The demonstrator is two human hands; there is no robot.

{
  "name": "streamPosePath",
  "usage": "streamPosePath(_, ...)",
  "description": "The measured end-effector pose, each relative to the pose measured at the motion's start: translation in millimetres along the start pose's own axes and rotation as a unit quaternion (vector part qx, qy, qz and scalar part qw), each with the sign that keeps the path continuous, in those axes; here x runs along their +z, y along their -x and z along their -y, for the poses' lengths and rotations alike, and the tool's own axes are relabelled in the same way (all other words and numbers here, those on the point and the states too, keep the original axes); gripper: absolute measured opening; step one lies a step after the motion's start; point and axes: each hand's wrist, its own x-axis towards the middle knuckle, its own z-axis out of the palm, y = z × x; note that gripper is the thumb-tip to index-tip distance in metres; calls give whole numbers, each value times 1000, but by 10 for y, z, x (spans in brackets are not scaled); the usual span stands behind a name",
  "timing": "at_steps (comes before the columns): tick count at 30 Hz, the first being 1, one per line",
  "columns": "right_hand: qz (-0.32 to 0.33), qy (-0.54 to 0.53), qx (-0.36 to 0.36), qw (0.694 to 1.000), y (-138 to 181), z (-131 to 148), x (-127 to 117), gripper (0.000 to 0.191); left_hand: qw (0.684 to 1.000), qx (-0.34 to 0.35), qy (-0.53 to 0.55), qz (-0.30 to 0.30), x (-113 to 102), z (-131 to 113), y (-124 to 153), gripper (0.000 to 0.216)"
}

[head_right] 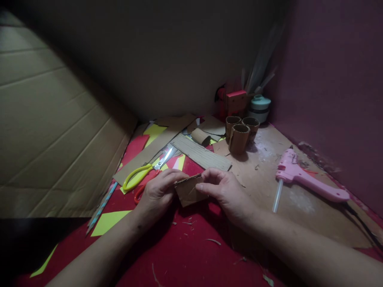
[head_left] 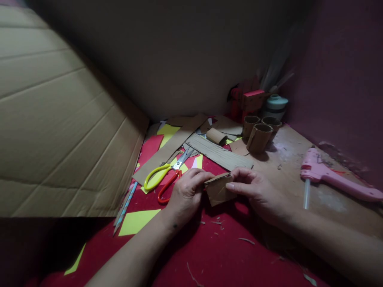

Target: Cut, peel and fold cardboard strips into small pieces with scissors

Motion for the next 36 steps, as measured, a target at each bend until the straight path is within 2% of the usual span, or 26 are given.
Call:
streamPosePath(9, -8, 48, 5, 999, 12, 33, 1, 19, 998, -36, -41, -2, -18, -25, 11, 29)
streamPosePath(18, -9, 101, 2, 995, 15, 21, 38, 15, 998, -13, -65, 2, -18, -1, 17, 28)
streamPosePath(22, 24, 139, -26, 990, 23, 42, 58, 11, 997, -57, -47, 10, -39, -14, -4, 25)
streamPosePath(25, -16, 223, -77, 972, 14, 119, 26, 24, 994, -104, -26, -11, -68, 8, -21, 21)
streamPosePath(26, -47, 277, -103, 954, 1, 149, 2, 27, 992, -123, -20, -21, -77, 21, -24, 20)
streamPosePath(27, -86, 349, -154, 921, -18, 176, -29, 25, 990, -140, -15, -29, -85, 37, -27, 19)
streamPosePath(28, -118, 417, -212, 876, -43, 199, -63, 22, 987, -157, -10, -34, -91, 53, -29, 18)
streamPosePath(30, -134, 532, -254, 796, -104, 230, -129, 22, 983, -179, -5, -36, -95, 79, -31, 18)
streamPosePath(33, -101, 675, -246, 689, -205, 244, -186, 34, 983, -182, -19, -14, -87, 91, -35, 19)
streamPosePath(36, -70, 778, -176, 599, -297, 245, -185, 53, 984, -171, -37, 14, -74, 80, -36, 18)
